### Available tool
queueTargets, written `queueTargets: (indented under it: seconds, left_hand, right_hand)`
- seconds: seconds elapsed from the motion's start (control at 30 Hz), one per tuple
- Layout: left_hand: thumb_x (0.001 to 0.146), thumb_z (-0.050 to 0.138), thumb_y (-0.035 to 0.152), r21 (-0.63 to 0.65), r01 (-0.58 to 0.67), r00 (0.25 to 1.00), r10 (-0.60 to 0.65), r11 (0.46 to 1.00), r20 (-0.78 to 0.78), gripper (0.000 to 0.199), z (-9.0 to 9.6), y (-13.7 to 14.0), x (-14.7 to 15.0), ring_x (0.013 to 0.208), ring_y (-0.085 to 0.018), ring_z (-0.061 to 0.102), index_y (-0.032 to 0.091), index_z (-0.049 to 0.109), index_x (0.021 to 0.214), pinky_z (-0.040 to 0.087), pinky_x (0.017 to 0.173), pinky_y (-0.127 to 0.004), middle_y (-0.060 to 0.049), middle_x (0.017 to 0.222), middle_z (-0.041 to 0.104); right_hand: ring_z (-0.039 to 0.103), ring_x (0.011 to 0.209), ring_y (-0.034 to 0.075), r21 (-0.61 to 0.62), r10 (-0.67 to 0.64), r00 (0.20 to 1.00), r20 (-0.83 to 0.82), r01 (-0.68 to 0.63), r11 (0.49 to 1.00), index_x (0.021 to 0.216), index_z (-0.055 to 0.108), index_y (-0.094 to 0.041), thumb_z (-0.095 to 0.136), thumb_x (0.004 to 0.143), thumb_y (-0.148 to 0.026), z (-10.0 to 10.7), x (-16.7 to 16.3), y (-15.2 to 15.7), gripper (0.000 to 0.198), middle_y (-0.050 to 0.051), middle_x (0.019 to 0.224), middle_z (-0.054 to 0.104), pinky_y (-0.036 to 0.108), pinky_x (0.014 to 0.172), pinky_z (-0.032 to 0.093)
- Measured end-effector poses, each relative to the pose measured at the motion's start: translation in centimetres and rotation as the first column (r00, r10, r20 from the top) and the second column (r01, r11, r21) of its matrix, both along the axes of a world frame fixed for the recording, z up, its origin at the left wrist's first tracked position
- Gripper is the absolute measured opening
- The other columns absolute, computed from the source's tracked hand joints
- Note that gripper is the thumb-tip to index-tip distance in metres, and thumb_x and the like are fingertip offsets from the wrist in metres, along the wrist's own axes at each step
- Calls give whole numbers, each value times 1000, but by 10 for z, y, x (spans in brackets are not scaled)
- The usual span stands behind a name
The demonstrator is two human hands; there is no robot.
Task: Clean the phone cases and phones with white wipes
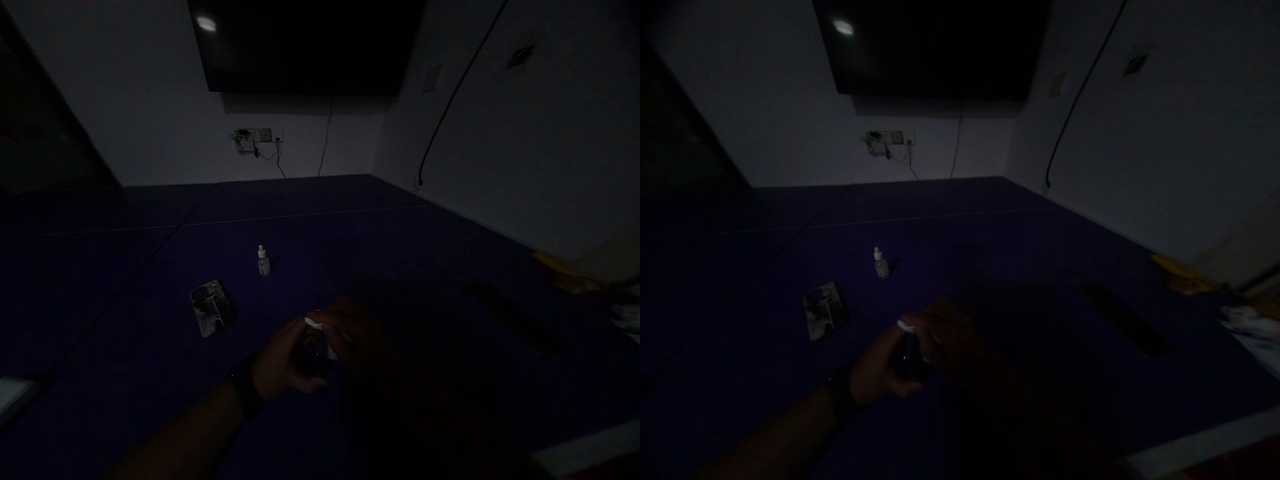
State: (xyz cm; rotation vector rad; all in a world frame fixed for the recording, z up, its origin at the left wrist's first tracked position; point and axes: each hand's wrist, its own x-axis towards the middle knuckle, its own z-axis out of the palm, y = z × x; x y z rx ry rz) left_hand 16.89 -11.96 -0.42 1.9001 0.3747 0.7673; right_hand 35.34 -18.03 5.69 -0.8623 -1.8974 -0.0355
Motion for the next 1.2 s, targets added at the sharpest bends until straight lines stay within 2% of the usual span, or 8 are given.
queueTargets:
  seconds: [0.17,0.3,0.4,0.53,0.63,0.7,0.97,1.2]
  left_hand:
    - [59,93,37,21,-42,998,44,999,-53,82,-1,0,-1,110,-31,61,22,57,131,50,98,-43,-9,122,65]
    - [59,92,41,7,-30,999,31,1000,-41,87,-2,1,-1,115,-32,60,22,54,135,48,101,-44,-11,128,62]
    - [57,93,41,15,-25,998,26,1000,-60,87,-1,1,-1,114,-32,60,22,55,134,48,100,-44,-11,126,63]
    - [58,93,36,2,-37,997,37,999,-66,84,0,0,-1,112,-31,60,23,56,132,49,100,-43,-10,126,63]
    - [59,93,37,-28,-18,999,16,999,-43,83,-2,-1,-1,113,-31,60,23,56,132,49,100,-42,-9,125,64]
    - [58,94,37,-42,-17,999,16,999,-31,83,-3,-1,-1,114,-31,60,23,56,131,49,100,-43,-10,124,64]
    - [63,91,35,-87,12,998,-17,996,-62,73,1,2,1,110,-29,62,23,58,127,52,96,-42,-8,120,65]
    - [59,93,38,-22,-9,998,8,1000,-55,79,0,0,-1,108,-29,61,22,58,128,51,95,-41,-8,119,65]
  right_hand:
    - [65,70,16,-186,-126,985,-122,101,977,109,73,-22,45,100,-24,-7,-4,6,29,4,81,70,26,64,53]
    - [62,64,14,-314,-154,976,-152,100,944,81,70,-19,45,99,-26,-14,-3,11,32,2,72,67,25,61,50]
    - [60,61,14,-379,-139,979,-152,72,923,76,67,-19,46,99,-27,-11,0,8,33,1,70,65,24,56,48]
    - [61,64,14,-199,-134,977,-166,100,975,98,72,-20,49,100,-23,2,5,-5,24,2,77,67,24,57,48]
    - [60,68,15,4,-14,999,-32,14,1000,116,69,-20,51,99,-18,8,4,-13,25,4,80,67,26,61,50]
    - [60,70,15,56,29,999,39,-31,998,123,65,-19,51,98,-15,8,2,-17,29,4,82,67,27,63,50]
    - [61,66,13,161,113,978,174,-142,977,116,62,-17,51,96,-13,5,-4,-24,23,1,76,68,26,67,50]
    - [62,68,14,62,-69,997,36,67,996,120,65,-19,47,101,-16,3,-1,-11,27,3,80,68,26,62,51]
